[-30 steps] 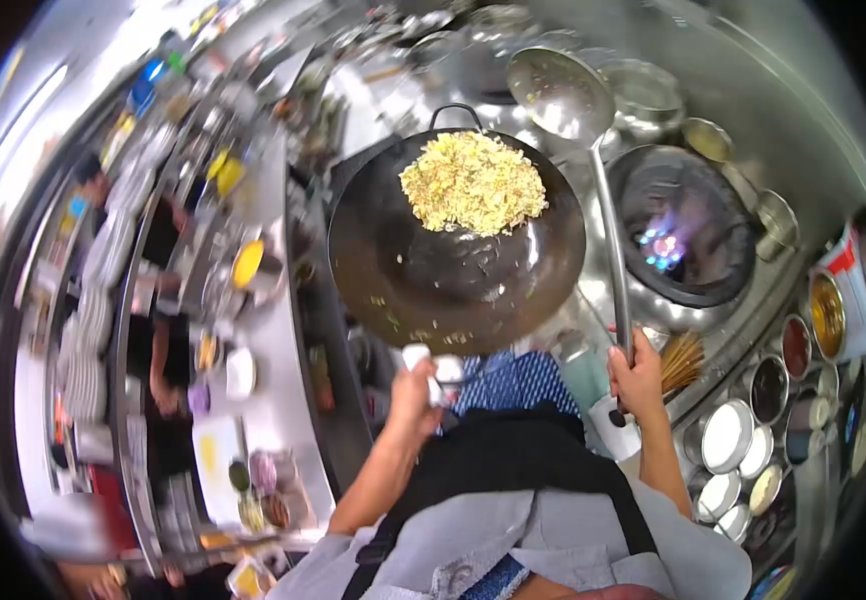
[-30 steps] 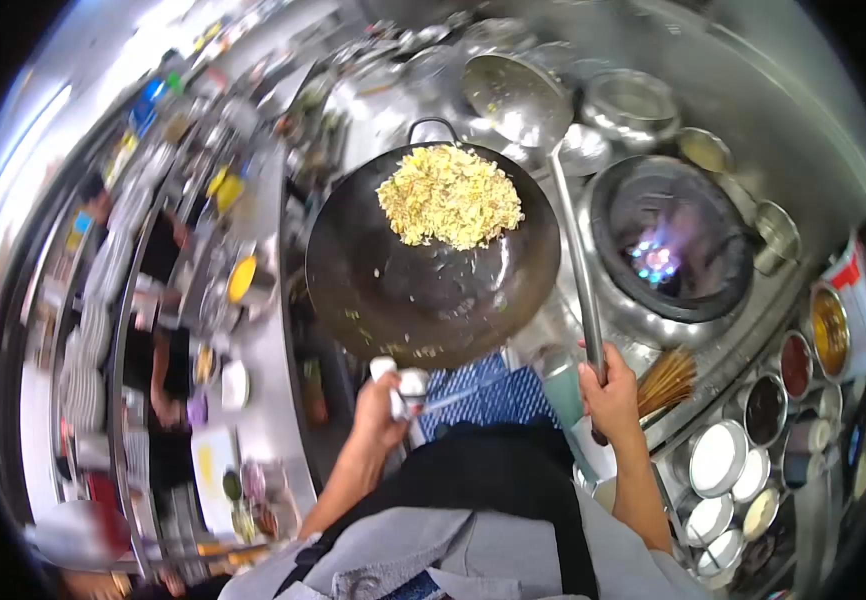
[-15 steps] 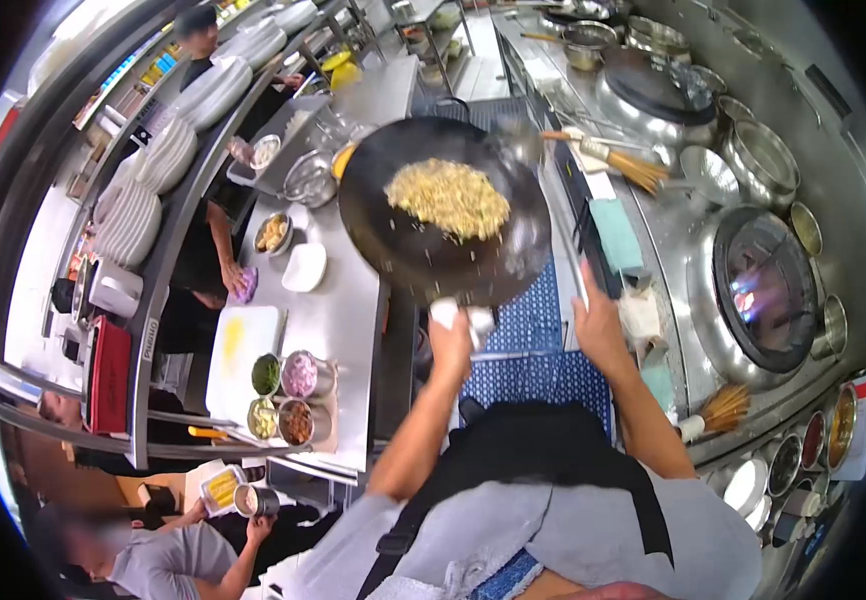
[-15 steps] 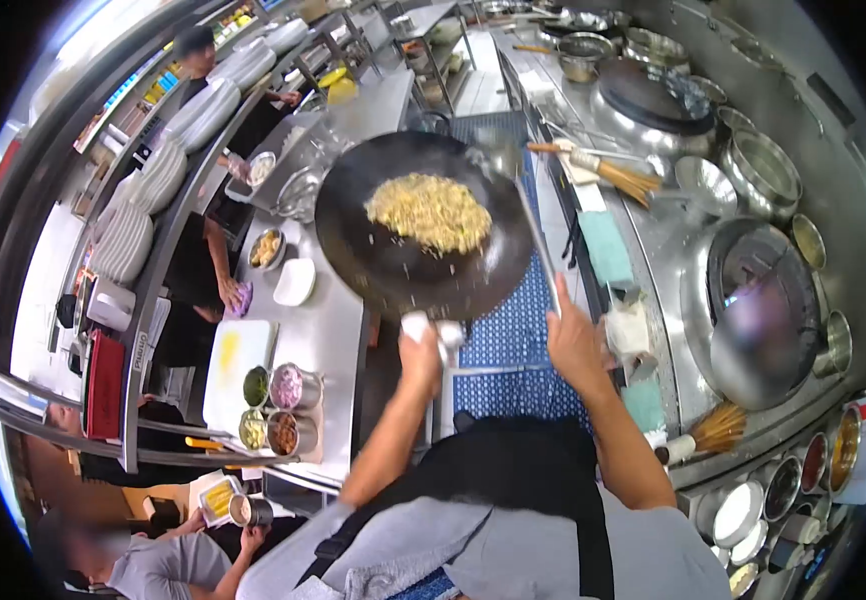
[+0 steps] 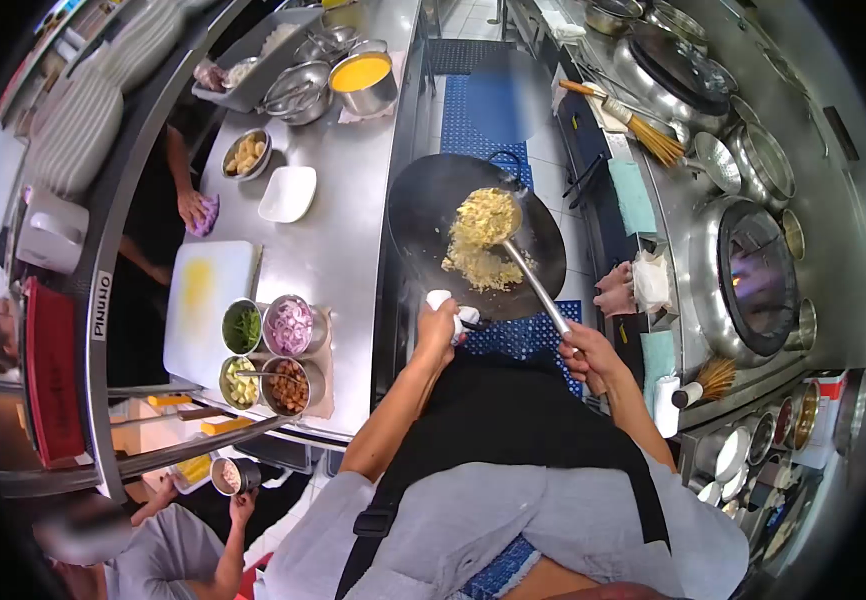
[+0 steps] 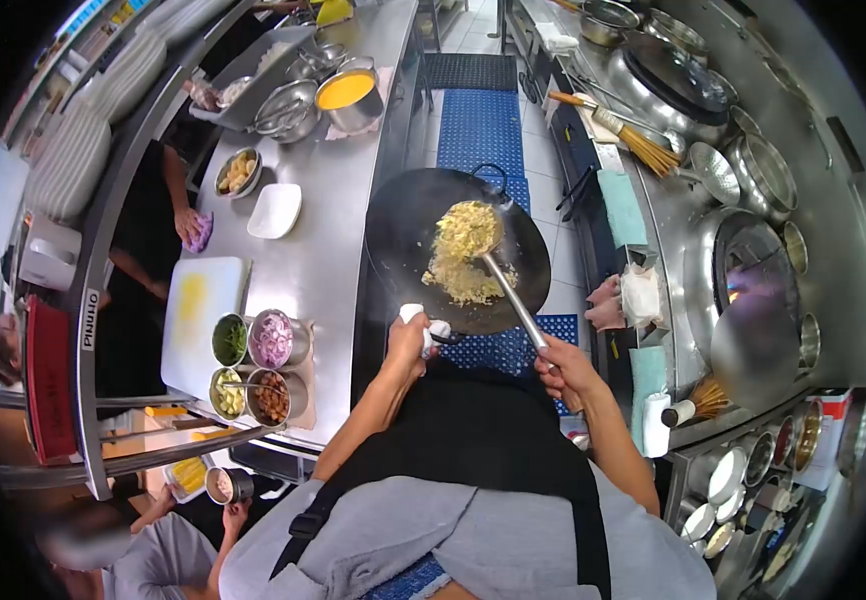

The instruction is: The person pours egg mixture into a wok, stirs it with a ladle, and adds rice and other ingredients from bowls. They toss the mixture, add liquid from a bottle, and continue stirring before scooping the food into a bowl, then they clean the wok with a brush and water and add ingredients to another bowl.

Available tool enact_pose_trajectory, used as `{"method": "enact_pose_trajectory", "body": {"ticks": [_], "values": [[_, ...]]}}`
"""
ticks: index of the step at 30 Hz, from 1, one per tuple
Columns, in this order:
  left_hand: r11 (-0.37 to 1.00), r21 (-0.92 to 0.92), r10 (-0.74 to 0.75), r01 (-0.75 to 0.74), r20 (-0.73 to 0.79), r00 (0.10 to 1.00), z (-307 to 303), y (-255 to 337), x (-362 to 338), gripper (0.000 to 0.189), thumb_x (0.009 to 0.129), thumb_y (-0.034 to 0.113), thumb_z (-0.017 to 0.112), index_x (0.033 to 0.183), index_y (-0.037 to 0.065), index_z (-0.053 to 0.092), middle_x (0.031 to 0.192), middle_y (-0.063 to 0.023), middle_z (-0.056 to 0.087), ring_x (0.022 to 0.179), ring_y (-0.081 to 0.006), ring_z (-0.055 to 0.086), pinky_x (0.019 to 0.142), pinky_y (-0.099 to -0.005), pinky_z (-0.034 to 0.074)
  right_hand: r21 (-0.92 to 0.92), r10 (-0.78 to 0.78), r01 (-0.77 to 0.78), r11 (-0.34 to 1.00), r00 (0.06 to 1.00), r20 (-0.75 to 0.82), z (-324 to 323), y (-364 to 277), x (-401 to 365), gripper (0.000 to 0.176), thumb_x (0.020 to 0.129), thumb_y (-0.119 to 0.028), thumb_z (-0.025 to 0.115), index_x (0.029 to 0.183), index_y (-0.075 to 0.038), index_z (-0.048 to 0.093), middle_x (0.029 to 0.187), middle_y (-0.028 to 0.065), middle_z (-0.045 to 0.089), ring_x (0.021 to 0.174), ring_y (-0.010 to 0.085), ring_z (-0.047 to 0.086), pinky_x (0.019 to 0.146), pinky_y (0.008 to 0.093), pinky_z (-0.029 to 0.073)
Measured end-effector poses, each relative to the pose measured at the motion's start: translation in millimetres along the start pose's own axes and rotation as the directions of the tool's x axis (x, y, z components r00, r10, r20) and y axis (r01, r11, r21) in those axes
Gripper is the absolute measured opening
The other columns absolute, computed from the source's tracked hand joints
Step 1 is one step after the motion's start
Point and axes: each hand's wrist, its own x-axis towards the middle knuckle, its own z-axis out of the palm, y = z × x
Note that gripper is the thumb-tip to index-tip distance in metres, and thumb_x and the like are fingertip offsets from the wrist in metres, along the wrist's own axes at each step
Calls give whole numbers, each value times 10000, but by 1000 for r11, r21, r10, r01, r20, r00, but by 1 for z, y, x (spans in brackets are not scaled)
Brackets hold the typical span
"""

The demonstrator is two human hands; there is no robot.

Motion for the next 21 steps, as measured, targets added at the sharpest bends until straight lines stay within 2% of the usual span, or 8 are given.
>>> {"method": "enact_pose_trajectory", "body": {"ticks": [2,5,8,11,14,17,18,21], "values": [[1000,2,9,-9,39,999,-10,-2,1,205,841,89,565,1043,73,541,841,-70,598,640,-182,599,399,-292,439,-58,-21,18,998,999,-41,1,-3,3,465,1062,-169,495,1519,-147,409,766,-4,519,434,35,403,355,218,371],[1000,0,1,-1,53,999,-16,11,-9,231,840,113,581,1061,76,524,878,-79,596,680,-179,596,418,-297,452,-118,1,-10,993,997,-73,16,-15,8,465,1059,-162,493,1518,-147,415,774,-4,520,431,32,398,356,222,378],[998,-70,4,5,131,991,-30,13,-7,297,837,124,595,1121,83,517,922,-73,598,730,-177,626,444,-299,474,-81,-16,11,997,999,-52,40,-36,3,472,1049,-149,510,1511,-135,418,760,2,513,438,29,409,347,213,379],[998,-46,35,-29,135,990,-39,13,5,309,841,122,594,1138,54,548,930,-79,611,730,-179,649,415,-301,496,-64,-23,27,998,998,62,63,-59,18,505,1045,-143,516,1534,-122,392,761,21,507,414,28,399,318,217,370],[988,-144,78,-56,152,985,-36,26,1,289,856,111,582,1130,25,551,915,-110,633,678,-180,642,386,-286,476,-77,-65,82,994,978,200,96,-84,31,536,1048,-147,515,1557,-98,354,769,27,496,396,23,381,301,213,360],[984,-176,48,-27,116,992,-32,28,6,244,857,90,590,1096,40,594,908,-93,655,686,-182,652,372,-298,470,-118,-46,77,990,969,242,143,-105,58,503,1059,-177,510,1539,-95,382,773,12,491,388,11,361,300,197,347],[984,-173,55,-32,135,989,-32,29,4,238,853,86,594,1088,49,587,898,-94,651,675,-181,647,370,-301,468,-101,-41,77,992,947,318,154,-109,73,483,1067,-177,502,1533,-103,399,783,7,491,407,9,376,311,192,341],[984,-166,96,-70,157,983,-32,18,6,231,852,84,595,1080,46,584,875,-101,647,633,-183,636,360,-304,460,-156,6,55,986,932,361,201,-120,117,488,1065,-176,506,1537,-108,403,791,1,483,432,3,387,337,192,356]]}}
